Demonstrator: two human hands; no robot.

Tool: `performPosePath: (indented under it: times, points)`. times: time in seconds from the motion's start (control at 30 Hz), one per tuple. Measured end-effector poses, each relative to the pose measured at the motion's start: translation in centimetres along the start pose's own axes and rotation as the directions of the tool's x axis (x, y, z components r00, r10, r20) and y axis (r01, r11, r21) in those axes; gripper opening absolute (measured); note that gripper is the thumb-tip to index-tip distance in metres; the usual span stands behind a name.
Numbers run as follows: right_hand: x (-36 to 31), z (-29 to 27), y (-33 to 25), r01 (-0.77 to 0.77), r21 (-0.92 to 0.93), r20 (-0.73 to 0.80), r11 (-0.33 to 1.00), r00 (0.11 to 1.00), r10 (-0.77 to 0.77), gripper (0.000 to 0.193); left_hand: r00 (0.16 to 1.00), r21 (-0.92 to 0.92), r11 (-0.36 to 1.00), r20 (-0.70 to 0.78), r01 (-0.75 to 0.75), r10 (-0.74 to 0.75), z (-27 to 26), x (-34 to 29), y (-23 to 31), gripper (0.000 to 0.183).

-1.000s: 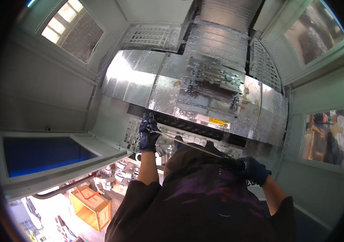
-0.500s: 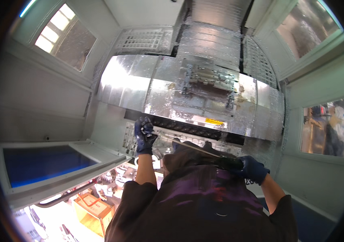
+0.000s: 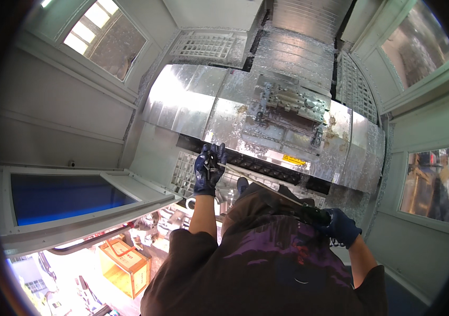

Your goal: The person uses an air nozzle to blow metal shavings off of the internal surfaces of an industrial machine, then lifts and places metal components onto a wire rack inside the machine.

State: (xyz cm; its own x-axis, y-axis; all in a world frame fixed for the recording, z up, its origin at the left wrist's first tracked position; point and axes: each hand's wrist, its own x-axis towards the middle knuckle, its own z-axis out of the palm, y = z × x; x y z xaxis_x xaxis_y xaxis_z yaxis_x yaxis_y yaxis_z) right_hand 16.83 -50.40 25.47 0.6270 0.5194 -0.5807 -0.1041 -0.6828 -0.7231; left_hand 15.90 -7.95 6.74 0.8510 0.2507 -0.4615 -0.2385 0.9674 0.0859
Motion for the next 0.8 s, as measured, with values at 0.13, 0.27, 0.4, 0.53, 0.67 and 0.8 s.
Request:
performPosePath:
  times: [0.13, 0.27, 0.4, 0.53, 0.67, 0.8]
  points:
    - [0.0, -0.1, 0.0, 0.008, 0.014, 0.008, 1.0, 1.0, -0.008, 0.039, 0.941, 0.071, 0.987, 0.298, 0.146, -0.161, -1.3, 0.5, 1.2, 0.04]
    - [0.0, -0.1, -0.1, 0.015, 0.001, 0.013, 1.0, 1.0, -0.015, 0.039, 0.977, 0.146, 0.986, 0.187, 0.077, -0.104, -0.3, -0.2, 0.8, 0.029]
    - [0.0, 0.2, 0.4, 0.005, -0.004, 0.008, 1.0, 1.0, -0.005, 0.041, 0.968, 0.145, 0.985, 0.218, 0.095, -0.125, -3.3, 1.7, 1.8, 0.033]
    - [0.0, -0.1, -0.2, -0.006, 0.041, 0.043, 0.999, 0.999, 0.004, 0.042, 0.916, 0.13, 0.95, 0.256, 0.285, -0.31, -2.2, 1.9, 1.5, 0.023]
    - [0.0, -0.1, -0.7, -0.011, 0.05, 0.036, 0.999, 0.999, 0.009, 0.043, 0.918, 0.208, 0.95, 0.275, 0.234, -0.286, -1.1, 1.2, 1.3, 0.017]
    - [-0.1, -0.8, -1.3, 0.003, -0.026, 0.101, 1.0, 0.995, 0.0, 0.04, 0.994, 0.243, 0.965, 0.067, -0.096, 0.082, -0.7, 0.6, -0.1, 0.018]
